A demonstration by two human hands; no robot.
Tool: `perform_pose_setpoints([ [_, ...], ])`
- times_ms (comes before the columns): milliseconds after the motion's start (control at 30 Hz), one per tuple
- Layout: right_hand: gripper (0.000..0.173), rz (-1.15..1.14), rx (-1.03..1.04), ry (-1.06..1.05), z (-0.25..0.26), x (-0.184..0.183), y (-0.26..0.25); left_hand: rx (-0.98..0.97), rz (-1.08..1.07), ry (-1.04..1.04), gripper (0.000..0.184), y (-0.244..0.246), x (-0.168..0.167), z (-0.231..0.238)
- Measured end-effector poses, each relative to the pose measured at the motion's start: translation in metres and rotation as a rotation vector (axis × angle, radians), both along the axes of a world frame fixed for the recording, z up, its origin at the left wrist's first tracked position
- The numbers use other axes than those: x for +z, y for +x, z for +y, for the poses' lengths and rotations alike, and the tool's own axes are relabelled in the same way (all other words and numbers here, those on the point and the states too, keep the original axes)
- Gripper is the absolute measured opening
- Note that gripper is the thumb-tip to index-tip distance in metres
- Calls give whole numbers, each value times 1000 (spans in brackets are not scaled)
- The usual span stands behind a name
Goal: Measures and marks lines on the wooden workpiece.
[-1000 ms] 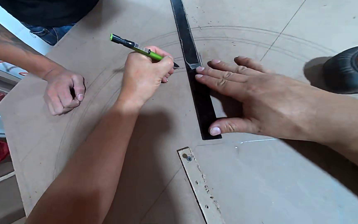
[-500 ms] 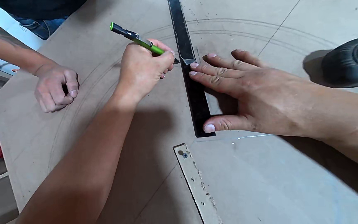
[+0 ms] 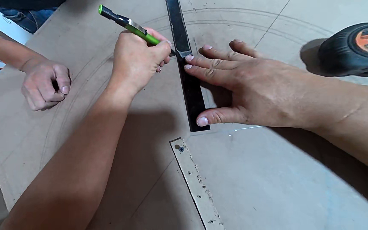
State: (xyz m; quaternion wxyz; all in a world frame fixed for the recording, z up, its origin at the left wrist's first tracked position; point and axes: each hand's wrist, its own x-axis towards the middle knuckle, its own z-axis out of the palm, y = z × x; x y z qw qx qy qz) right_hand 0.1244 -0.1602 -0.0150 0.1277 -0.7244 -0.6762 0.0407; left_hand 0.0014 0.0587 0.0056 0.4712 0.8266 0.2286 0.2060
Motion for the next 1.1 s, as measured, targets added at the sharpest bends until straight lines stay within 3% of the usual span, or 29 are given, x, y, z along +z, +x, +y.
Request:
perform_pose_setpoints([
  [1100,109,35,-12,-45,3,3,-5,-10,-25,17,4,0,-2,1],
])
